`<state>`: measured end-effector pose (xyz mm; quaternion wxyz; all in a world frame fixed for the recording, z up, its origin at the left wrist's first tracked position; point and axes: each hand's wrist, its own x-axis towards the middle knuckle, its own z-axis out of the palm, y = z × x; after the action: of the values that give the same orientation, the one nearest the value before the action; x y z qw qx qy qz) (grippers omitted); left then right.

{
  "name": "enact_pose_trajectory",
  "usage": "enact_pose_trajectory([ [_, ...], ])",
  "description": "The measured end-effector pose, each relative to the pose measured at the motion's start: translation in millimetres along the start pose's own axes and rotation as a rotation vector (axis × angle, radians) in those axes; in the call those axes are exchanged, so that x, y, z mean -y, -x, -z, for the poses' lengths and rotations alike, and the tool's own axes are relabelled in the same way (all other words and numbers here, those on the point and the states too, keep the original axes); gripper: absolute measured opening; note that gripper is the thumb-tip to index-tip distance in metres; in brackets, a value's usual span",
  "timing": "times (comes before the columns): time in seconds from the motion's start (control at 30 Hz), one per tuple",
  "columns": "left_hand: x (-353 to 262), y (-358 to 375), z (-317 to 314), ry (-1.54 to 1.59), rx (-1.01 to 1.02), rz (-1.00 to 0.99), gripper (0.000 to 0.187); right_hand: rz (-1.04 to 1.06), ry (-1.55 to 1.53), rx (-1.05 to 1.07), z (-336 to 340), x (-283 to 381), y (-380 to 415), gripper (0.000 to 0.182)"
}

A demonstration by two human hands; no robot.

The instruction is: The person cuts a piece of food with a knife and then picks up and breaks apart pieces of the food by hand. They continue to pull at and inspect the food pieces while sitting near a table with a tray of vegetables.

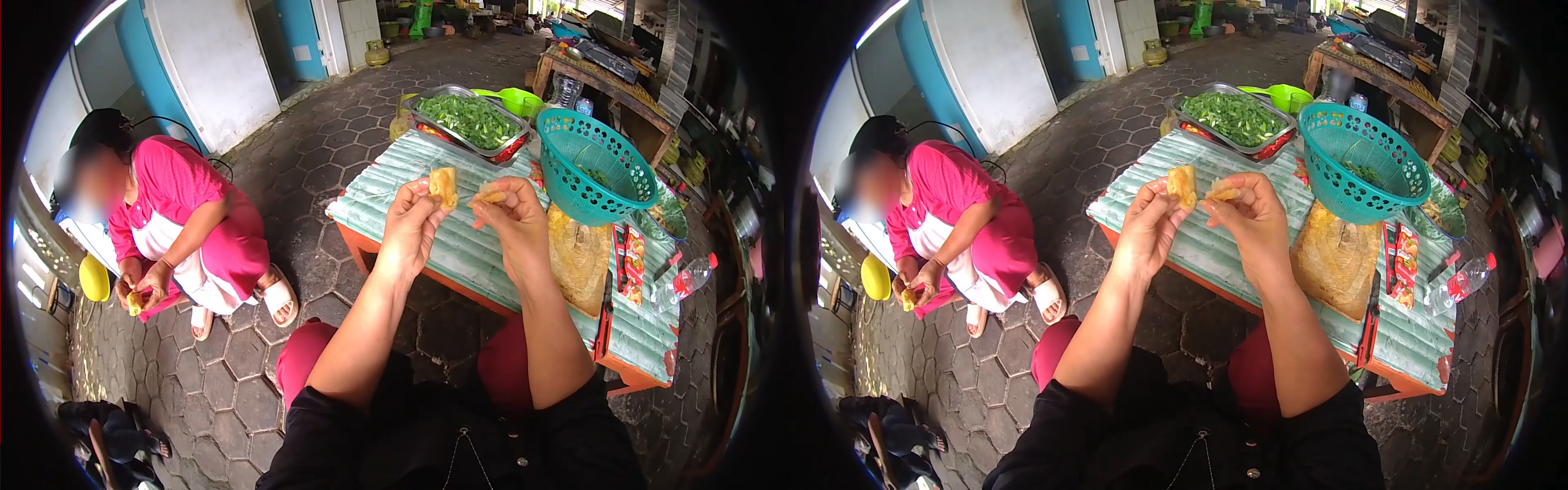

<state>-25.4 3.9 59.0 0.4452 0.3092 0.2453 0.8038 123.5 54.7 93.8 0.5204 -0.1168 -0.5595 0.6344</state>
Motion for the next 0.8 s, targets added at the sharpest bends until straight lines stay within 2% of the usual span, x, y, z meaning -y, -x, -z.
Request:
enact_pose_trajectory([
  [0.1, -3.5, -2.4, 3.7, 0.006, 0.013, -0.007, 0.022, -0.034, -0.004, 0.043, -3.2, 4.3, 5.4, 0.021],
  [0.17, -10.2, -1.5, 7.3, -0.015, -0.001, -0.019, 0.025, -0.059, 0.165, 0.081, -5.9, 4.8, 9.2, 0.019],
  [0.2, -12.4, 0.6, 7.8, -0.022, -0.058, 0.000, 0.023, -0.084, 0.195, 0.114, -9.8, 7.3, 12.1, 0.019],
  [0.4, -32.5, 9.5, 14.5, 0.005, -0.053, 0.020, 0.027, -0.168, 0.256, 0.354, -43.6, 13.9, 40.8, 0.017],
  [0.67, -56.9, 21.3, 19.2, -0.002, -0.045, -0.032, 0.029, -0.200, 0.062, 0.670, -75.3, 31.8, 76.3, 0.019],
  [0.73, -62.1, 24.8, 19.4, -0.003, -0.038, -0.045, 0.029, -0.113, 0.043, 0.791, -85.1, 40.2, 82.8, 0.023],
  [0.8, -66.8, 26.9, 21.1, -0.015, -0.048, -0.047, 0.029, -0.105, 0.017, 0.818, -95.2, 49.4, 86.8, 0.026],
])
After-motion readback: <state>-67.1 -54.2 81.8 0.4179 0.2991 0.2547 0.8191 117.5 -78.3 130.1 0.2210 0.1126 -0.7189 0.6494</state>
